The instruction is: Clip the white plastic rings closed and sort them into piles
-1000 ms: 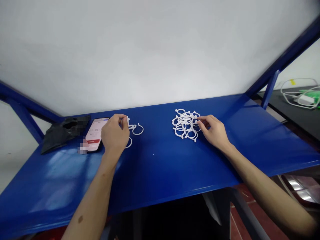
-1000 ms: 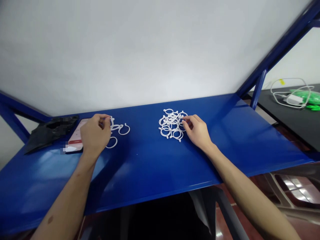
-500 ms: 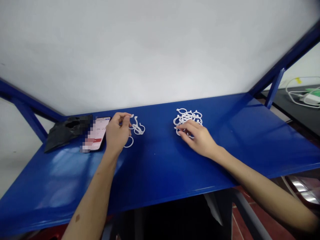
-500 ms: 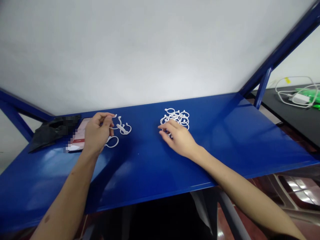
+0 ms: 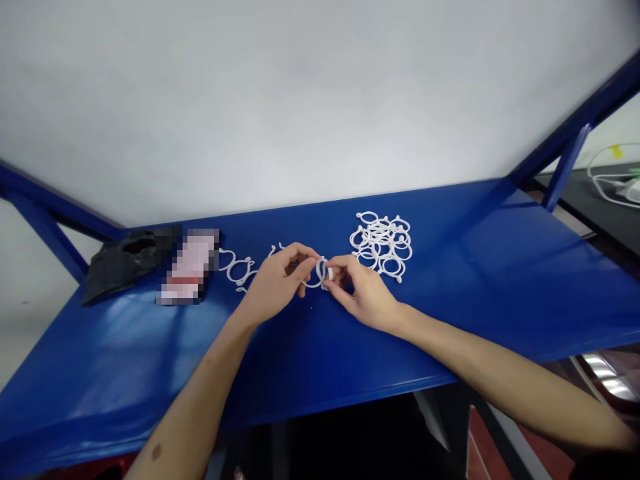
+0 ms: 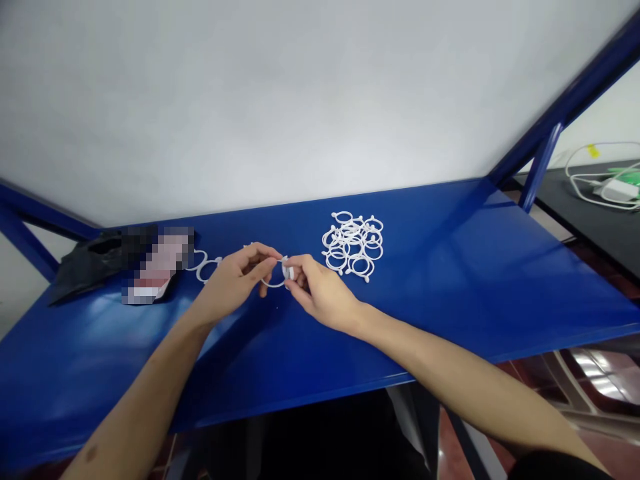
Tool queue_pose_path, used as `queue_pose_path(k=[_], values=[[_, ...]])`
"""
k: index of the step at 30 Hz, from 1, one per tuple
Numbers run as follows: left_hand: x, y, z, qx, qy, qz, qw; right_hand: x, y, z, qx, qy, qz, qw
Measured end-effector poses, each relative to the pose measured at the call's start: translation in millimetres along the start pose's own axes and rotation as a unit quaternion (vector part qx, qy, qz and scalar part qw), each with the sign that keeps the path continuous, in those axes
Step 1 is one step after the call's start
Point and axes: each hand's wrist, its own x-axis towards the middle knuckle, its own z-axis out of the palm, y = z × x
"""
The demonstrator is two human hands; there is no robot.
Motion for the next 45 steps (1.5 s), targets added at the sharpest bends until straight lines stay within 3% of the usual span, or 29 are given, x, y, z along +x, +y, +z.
queue_pose_path(k=[12, 21, 24, 29, 34, 40, 45], values=[[1.3, -5.3, 0.7, 0.097, 0.028, 0.006, 0.995, 0.5, 4.2, 0.3, 0.069, 0.046, 0.026, 0.996], [2.1, -6.0, -0.9, 0.154, 0.015, 0.017, 0.988, 6.0, 10.2, -6.6, 0.051, 0.081, 0.030, 0.995], [4.7, -13.5, 0.5, 0.239, 0.042, 0.038, 0.969, 5.2, 12.5, -5.3, 0.036, 0.073, 0.017, 0.997], [6.0, -23.0, 4.3, 0.398, 0.138, 0.129, 0.898, 3.6, 11.7, -2.8, 0.053, 0.068, 0.008, 0.996], [1.5, -20.0, 11.5, 0.344, 0.060, 0.222, 0.910, 3.6, 8.0, -3.1, 0.082, 0.077, 0.009, 0.994], [2.2, -23.1, 13.3, 0.370, 0.108, 0.274, 0.881, 3.5, 10.4, -3.9, 0.073, 0.080, 0.012, 0.994], [2.6, -21.4, 9.9, 0.425, 0.095, 0.296, 0.850, 2.0, 7.8, -6.8, -0.008, 0.034, 0.034, 0.999]])
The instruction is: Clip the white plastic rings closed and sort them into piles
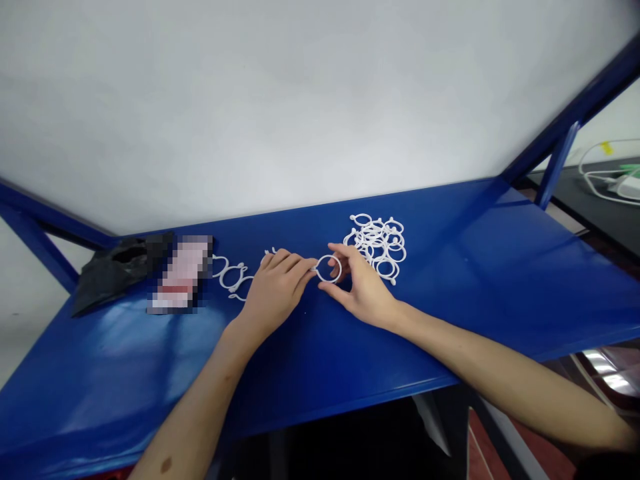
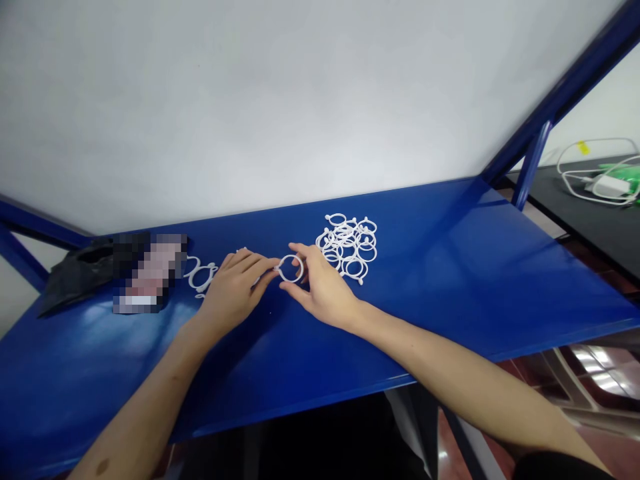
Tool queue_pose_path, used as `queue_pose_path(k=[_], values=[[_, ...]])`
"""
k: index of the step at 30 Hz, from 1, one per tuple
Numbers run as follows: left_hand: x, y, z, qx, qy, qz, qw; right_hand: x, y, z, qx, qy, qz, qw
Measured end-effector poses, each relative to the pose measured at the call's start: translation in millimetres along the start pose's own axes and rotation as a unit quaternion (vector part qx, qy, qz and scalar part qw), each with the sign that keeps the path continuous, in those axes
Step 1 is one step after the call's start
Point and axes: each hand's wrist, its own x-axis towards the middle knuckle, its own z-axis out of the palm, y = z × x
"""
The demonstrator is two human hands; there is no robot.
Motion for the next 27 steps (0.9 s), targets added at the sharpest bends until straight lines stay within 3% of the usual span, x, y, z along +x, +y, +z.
queue_pose_path(k=[4, 7, 10, 12, 14, 16, 19, 27], values=[[0.2, 0.0, -0.1, -0.005, -0.014, 0.009, 1.000, 0.5, -4.8, -3.0, -0.057, -0.060, -0.002, 0.997], [0.3, 1.0, 1.1, -0.046, -0.013, -0.014, 0.999, 0.8, -5.1, -3.7, -0.064, -0.067, 0.009, 0.996], [2.1, 5.0, -0.8, -0.131, 0.003, -0.123, 0.984, 0.3, -3.5, -3.4, -0.052, -0.048, 0.027, 0.997], [4.2, 9.3, -4.1, -0.204, -0.026, -0.203, 0.957, -0.3, -2.4, -2.9, -0.038, -0.033, 0.041, 0.998], [6.1, 13.9, -6.9, -0.274, -0.078, -0.244, 0.927, -1.0, -1.7, -2.3, -0.025, -0.030, 0.048, 0.998], [7.1, 17.6, -7.8, -0.329, -0.107, -0.254, 0.903, -1.5, -1.6, -1.9, -0.013, -0.036, 0.045, 0.998], [6.6, 19.5, -5.6, -0.370, -0.095, -0.268, 0.885, -1.8, -2.9, -2.3, -0.001, -0.042, 0.029, 0.999], [4.5, 15.3, -0.4, -0.388, -0.065, -0.276, 0.877, 0.2, -7.2, -6.3, -0.025, 0.023, -0.045, 0.998]])
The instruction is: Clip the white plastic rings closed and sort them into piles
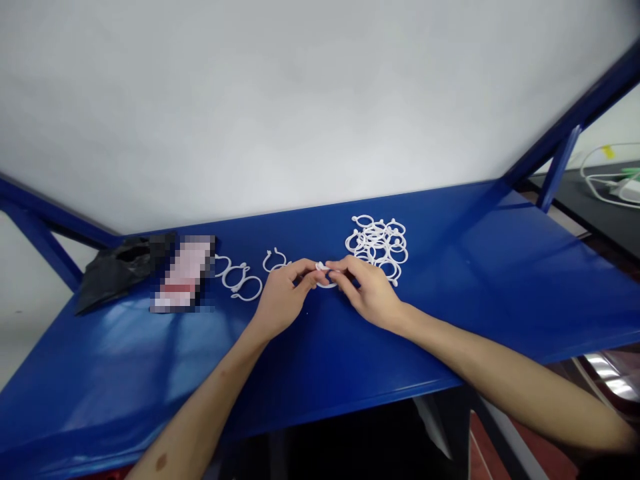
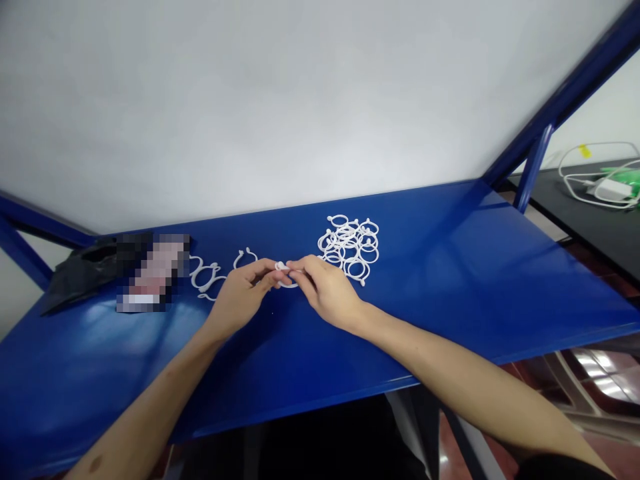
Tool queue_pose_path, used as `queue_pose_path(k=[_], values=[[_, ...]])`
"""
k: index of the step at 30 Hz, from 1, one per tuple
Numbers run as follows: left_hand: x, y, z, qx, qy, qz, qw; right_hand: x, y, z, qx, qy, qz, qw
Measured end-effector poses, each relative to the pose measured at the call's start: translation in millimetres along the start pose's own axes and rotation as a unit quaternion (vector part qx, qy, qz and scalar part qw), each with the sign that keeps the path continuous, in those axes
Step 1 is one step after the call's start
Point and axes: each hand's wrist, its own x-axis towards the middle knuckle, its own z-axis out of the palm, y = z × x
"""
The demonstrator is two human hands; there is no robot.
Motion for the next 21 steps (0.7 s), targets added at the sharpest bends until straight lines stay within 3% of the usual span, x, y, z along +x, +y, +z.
queue_pose_path(k=[7, 13, 18, 21], values=[[-1.1, -2.6, 2.2, 0.053, 0.001, 0.055, 0.997, -1.7, 1.8, -6.9, -0.019, -0.037, -0.056, 0.998], [-1.8, -0.2, 5.0, 0.070, -0.002, 0.097, 0.993, -2.7, -2.1, -12.7, -0.068, -0.086, -0.060, 0.992], [0.9, 1.7, -3.7, 0.092, 0.054, 0.089, 0.990, 19.9, -4.1, -29.9, -0.164, -0.003, -0.066, 0.984], [7.5, -9.8, -17.6, 0.209, 0.137, 0.085, 0.965, 49.7, 11.6, -50.7, -0.232, 0.027, 0.013, 0.972]])
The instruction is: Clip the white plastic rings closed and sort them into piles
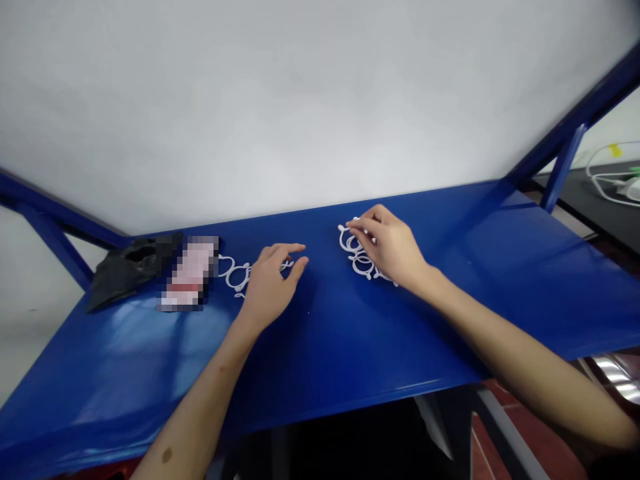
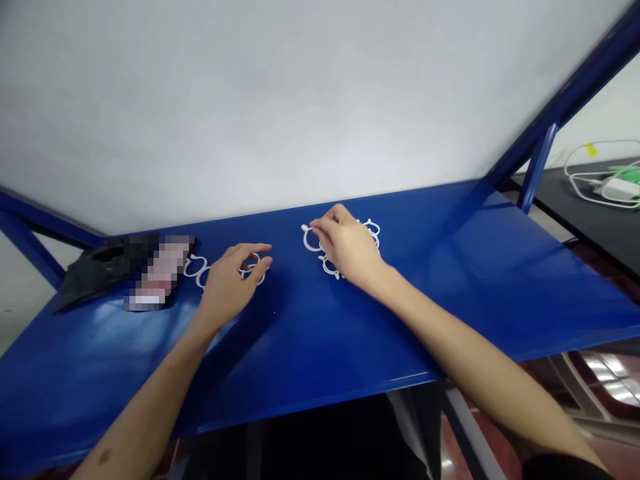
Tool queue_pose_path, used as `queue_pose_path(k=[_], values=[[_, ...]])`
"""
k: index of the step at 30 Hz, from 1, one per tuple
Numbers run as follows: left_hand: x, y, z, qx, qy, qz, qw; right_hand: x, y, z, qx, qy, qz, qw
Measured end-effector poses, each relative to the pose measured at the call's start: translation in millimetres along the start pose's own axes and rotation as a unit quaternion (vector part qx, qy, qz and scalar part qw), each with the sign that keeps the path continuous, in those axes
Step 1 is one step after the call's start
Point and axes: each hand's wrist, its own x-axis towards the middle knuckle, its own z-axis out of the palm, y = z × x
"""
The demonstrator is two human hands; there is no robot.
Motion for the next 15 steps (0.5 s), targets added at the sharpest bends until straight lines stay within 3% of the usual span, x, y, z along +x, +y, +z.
queue_pose_path(k=[3, 8, 15], values=[[5.2, -21.2, -2.7, 0.173, 0.019, 0.005, 0.985, 30.3, 27.7, -4.6, -0.040, -0.082, 0.094, 0.991], [4.8, -32.9, -2.8, 0.257, -0.021, -0.002, 0.966, 51.8, 48.6, 2.8, -0.091, -0.180, 0.190, 0.961], [1.6, -29.3, -1.8, 0.242, -0.047, 0.017, 0.969, 44.5, 45.1, 12.6, -0.118, -0.146, 0.163, 0.969]])
